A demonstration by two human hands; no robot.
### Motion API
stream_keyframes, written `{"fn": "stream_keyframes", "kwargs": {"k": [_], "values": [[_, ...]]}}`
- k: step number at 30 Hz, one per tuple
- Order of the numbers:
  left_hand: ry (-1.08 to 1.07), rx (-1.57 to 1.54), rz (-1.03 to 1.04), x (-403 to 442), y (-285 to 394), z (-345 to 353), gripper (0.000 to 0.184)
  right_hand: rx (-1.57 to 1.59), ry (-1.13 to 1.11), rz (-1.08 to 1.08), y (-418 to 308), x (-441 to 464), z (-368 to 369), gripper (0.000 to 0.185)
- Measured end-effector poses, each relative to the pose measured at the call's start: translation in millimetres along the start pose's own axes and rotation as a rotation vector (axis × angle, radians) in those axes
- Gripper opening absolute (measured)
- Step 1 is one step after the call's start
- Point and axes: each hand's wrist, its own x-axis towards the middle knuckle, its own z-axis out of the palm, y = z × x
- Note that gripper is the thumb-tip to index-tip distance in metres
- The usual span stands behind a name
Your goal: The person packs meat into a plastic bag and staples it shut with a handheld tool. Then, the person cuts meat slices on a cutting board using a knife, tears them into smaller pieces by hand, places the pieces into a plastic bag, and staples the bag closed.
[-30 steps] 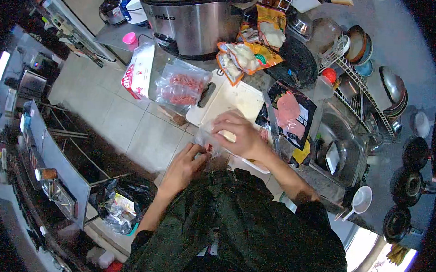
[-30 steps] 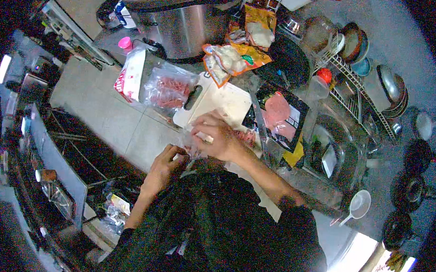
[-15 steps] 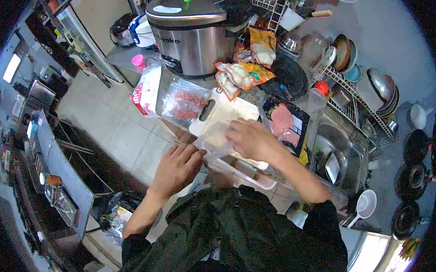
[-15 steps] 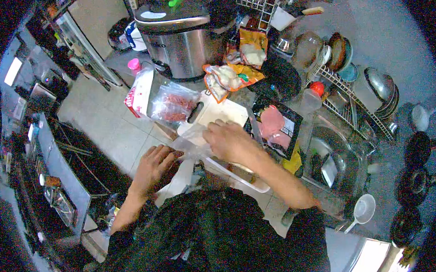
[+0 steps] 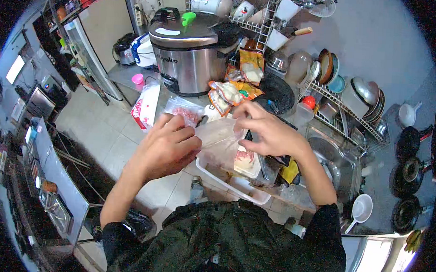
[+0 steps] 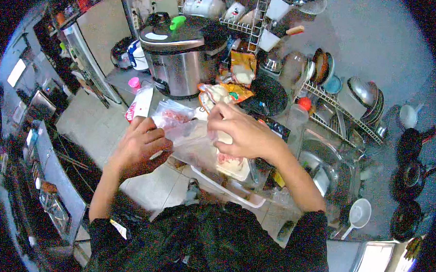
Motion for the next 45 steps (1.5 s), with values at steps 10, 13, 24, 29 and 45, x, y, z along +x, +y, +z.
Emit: {"fn": "stream_keyframes", "kwargs": {"k": [10,13,24,29,45], "values": [[0.064,-0.151,0.002,20.9,13.9,-30.7,0.026,-0.055,0.087,-0.086,-36.4,7.8,-25.0,0.024],[0.212,-0.352,-0.114,19.8,5.8,-43.1,0.026,-0.030,0.128,-0.139,-33.4,2.6,-22.5,0.025],[-0.018,-0.565,-0.321,51.8,31.8,-11.8,0.027,0.482,0.325,0.194,-53.5,-10.7,-1.3,0.045],[0.030,-0.748,-0.506,49.5,22.2,-5.9,0.014,0.197,0.342,0.274,-32.5,-38.7,20.3,0.013],[0.411,-0.467,-0.037,51.3,-6.2,-40.4,0.029,0.532,0.501,0.461,-21.6,-47.9,45.8,0.016]]}}
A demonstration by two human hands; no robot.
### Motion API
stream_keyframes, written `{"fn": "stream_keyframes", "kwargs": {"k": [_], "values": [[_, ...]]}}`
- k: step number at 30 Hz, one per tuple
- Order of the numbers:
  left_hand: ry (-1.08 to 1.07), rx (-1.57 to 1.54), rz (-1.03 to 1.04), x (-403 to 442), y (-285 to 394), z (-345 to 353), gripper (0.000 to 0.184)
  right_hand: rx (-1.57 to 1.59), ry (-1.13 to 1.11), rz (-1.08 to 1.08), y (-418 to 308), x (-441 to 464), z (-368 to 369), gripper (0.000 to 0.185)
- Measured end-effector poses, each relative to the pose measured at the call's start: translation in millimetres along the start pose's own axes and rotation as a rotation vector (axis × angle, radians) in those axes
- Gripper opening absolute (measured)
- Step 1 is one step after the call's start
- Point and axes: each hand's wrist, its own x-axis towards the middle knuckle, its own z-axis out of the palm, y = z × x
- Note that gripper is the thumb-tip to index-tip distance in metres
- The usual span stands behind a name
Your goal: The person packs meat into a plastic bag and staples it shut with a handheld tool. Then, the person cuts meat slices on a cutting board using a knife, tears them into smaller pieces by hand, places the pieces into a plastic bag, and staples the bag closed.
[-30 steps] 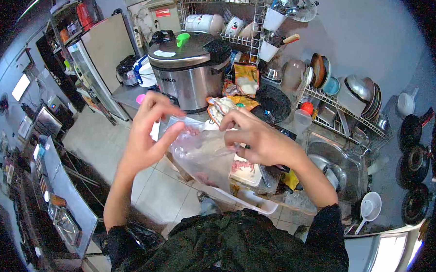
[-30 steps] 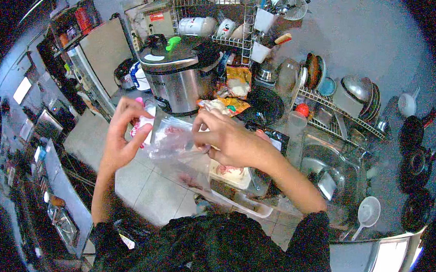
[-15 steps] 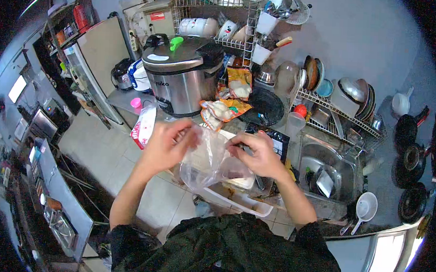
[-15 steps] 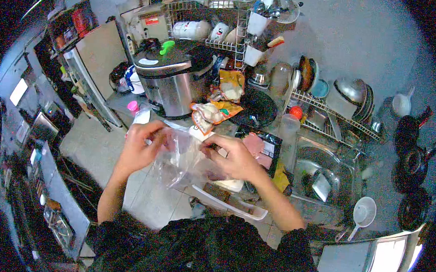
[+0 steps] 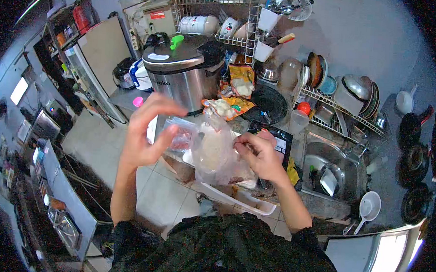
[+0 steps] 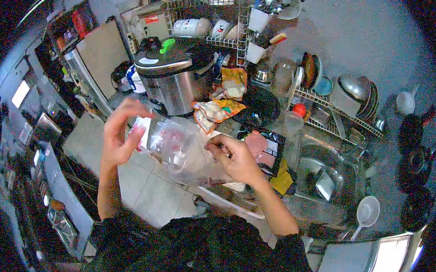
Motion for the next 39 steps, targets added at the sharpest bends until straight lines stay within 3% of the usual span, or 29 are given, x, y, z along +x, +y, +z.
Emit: {"fn": "stream_keyframes", "kwargs": {"k": [3,7,11,16,19,23,24,29,31,34,37,39], "values": [[-0.281,-0.064,0.012,-9.1,14.3,-2.4,0.035,-0.208,0.019,-0.108,-2.1,1.7,-11.6,0.016],[-0.462,0.128,0.058,-15.5,15.4,17.3,0.042,-0.203,-0.059,-0.120,-3.7,4.3,-12.9,0.016],[-0.652,0.072,0.052,-14.1,11.6,11.7,0.024,-0.267,-0.108,-0.123,2.9,1.9,-12.8,0.018],[-0.566,-0.298,0.039,-10.9,5.3,-6.3,0.026,-0.209,-0.103,-0.089,9.2,-8.4,-12.6,0.019],[-0.511,-0.343,-0.129,-14.3,21.2,-2.4,0.030,-0.110,-0.080,0.002,6.6,-12.4,-7.1,0.021],[-0.635,-0.081,0.035,-27.2,18.6,5.0,0.026,-0.071,-0.099,-0.054,18.2,-10.0,-3.2,0.020],[-0.688,-0.092,-0.018,-28.7,18.7,3.3,0.022,-0.065,-0.094,-0.061,26.8,-10.2,-1.7,0.019],[-0.419,-0.186,-0.036,-31.9,7.0,-4.5,0.023,-0.087,-0.200,-0.123,33.6,-16.0,-12.6,0.015],[-0.301,-0.196,-0.093,-36.5,-2.2,0.1,0.027,0.011,-0.123,-0.026,35.2,-18.9,-5.3,0.014],[-0.013,-0.752,-0.281,-50.8,-13.2,29.0,0.046,0.091,-0.073,0.145,28.7,-20.7,0.6,0.014],[0.109,-0.842,-0.447,-74.2,-26.9,62.8,0.049,0.179,-0.089,0.060,35.7,-12.8,5.7,0.014],[0.037,-0.612,-0.597,-89.4,-35.8,72.5,0.043,0.147,-0.125,0.009,31.6,-11.8,2.8,0.019]]}}
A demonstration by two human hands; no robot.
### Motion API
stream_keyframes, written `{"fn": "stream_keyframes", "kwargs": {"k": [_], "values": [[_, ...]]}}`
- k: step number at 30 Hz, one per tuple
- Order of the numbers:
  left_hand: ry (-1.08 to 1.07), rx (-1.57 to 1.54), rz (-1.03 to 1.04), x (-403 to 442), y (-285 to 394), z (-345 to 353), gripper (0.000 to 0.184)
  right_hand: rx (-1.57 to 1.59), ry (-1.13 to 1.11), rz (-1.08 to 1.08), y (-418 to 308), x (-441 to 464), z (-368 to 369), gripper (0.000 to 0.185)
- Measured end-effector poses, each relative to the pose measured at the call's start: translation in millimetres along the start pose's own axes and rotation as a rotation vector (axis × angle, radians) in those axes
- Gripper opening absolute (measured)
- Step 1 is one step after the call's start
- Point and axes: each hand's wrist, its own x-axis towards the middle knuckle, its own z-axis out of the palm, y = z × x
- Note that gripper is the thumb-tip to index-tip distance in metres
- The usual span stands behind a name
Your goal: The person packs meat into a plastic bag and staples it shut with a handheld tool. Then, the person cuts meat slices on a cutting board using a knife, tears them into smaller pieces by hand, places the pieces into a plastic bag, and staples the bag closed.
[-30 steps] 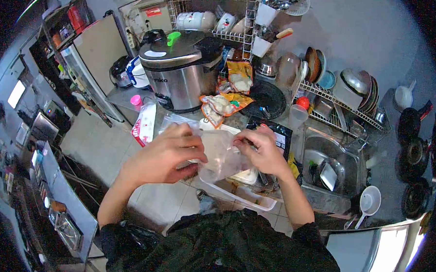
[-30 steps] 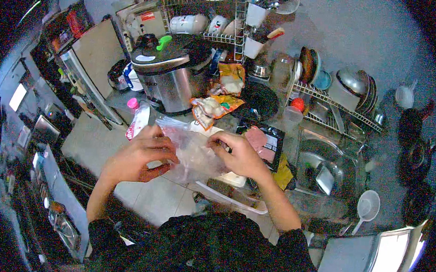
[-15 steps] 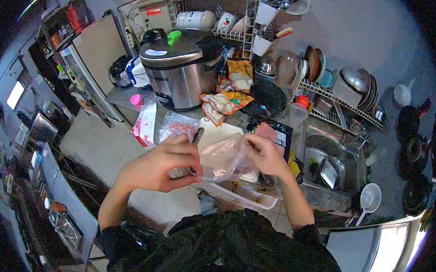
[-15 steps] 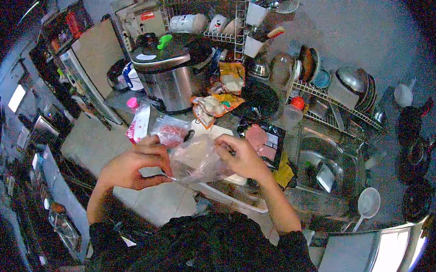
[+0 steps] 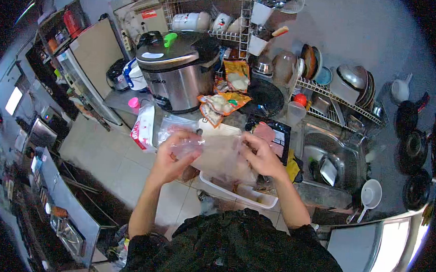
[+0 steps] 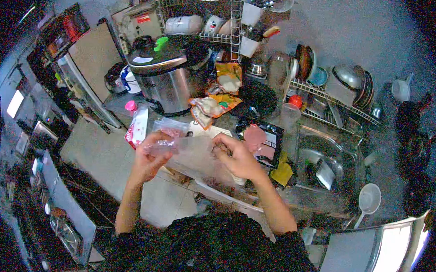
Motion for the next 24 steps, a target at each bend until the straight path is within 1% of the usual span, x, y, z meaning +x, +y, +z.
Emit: {"fn": "stream_keyframes", "kwargs": {"k": [2,3,6,7,10,11,14,15,18,19,22,23,24], "values": [[0.047,0.108,0.002,-3.1,-5.1,8.0,0.034,0.015,0.041,-0.119,15.4,-0.8,3.3,0.025],[0.076,0.163,0.002,-4.3,-4.7,13.7,0.029,-0.107,0.004,-0.153,10.1,-0.1,-1.9,0.038],[0.179,0.166,0.104,-1.3,0.4,32.7,0.024,-0.104,0.043,-0.208,-9.0,-0.9,6.6,0.044],[0.187,0.222,0.210,2.7,-5.2,34.0,0.025,-0.146,0.121,-0.210,-10.2,-1.5,11.8,0.036],[0.175,0.180,0.228,2.8,-4.8,31.1,0.021,-0.109,0.203,-0.188,10.2,2.5,12.7,0.021],[0.175,0.017,0.152,-0.8,-5.5,27.1,0.013,-0.068,0.275,-0.252,13.0,3.6,15.2,0.009],[0.133,0.077,0.253,-1.1,7.7,10.3,0.007,-0.088,0.274,-0.170,5.4,1.2,11.9,0.009],[0.168,0.050,0.255,-0.3,9.0,10.5,0.008,-0.060,0.293,-0.191,8.2,5.0,15.7,0.008],[0.277,0.175,0.291,1.9,8.5,8.6,0.012,-0.075,0.296,-0.242,-3.1,5.9,19.6,0.007],[0.293,0.221,0.241,-0.7,4.2,3.8,0.018,-0.042,0.311,-0.216,-3.8,5.6,21.8,0.004],[0.343,0.291,0.302,2.7,7.9,6.5,0.025,-0.127,0.308,-0.222,-7.8,3.7,20.2,0.003],[0.349,0.393,0.387,4.5,15.5,9.0,0.034,-0.128,0.359,-0.233,-14.0,2.7,23.0,0.005],[0.366,0.408,0.436,6.7,16.0,8.4,0.048,-0.151,0.338,-0.223,-20.3,2.8,22.0,0.005]]}}
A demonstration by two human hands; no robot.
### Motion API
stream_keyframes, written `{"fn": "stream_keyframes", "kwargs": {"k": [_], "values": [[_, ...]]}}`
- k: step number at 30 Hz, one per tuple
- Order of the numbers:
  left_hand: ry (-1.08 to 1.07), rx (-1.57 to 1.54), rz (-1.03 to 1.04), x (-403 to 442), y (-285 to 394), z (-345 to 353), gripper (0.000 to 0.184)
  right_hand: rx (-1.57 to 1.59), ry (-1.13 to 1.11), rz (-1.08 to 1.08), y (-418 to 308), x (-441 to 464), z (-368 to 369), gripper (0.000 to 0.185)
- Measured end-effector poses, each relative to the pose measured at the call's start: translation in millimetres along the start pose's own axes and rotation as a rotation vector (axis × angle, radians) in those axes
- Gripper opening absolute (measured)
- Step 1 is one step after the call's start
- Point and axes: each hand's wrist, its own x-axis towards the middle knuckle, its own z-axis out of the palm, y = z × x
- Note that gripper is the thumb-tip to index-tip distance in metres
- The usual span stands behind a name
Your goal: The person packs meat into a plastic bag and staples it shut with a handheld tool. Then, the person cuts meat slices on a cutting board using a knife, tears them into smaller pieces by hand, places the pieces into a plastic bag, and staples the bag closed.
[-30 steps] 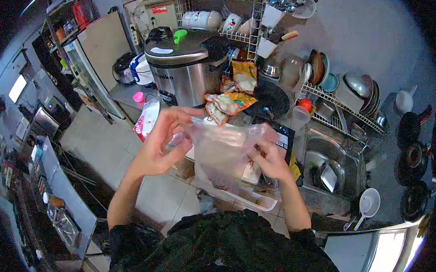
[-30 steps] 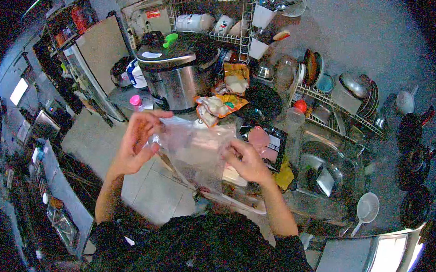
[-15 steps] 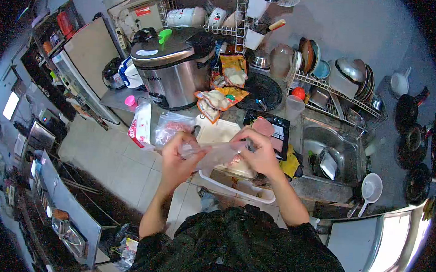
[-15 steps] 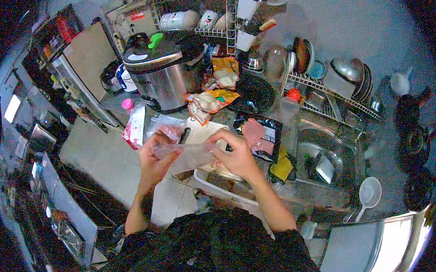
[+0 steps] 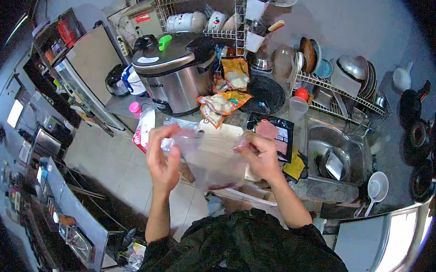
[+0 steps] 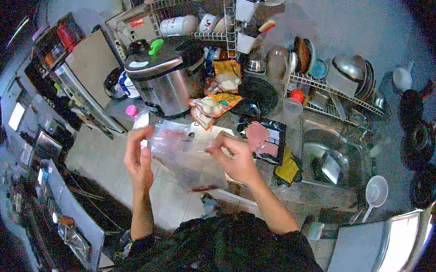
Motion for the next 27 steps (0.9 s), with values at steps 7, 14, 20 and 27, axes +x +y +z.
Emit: {"fn": "stream_keyframes", "kwargs": {"k": [7,14,20,27], "values": [[-0.685,0.176,0.136,44.8,43.0,12.1,0.037,-0.125,-0.119,-0.084,1.7,0.3,2.2,0.022],[-0.686,0.080,0.181,60.8,50.8,35.7,0.014,-0.161,-0.331,0.221,-5.2,-11.6,-17.7,0.031],[-0.238,0.181,0.359,72.9,50.3,24.9,0.052,-0.140,-0.195,-0.021,25.2,-13.1,-14.1,0.015],[-0.502,-0.364,-0.373,-1.8,-42.4,37.6,0.096,0.097,-0.237,0.209,23.9,-5.2,-24.2,0.018]]}}
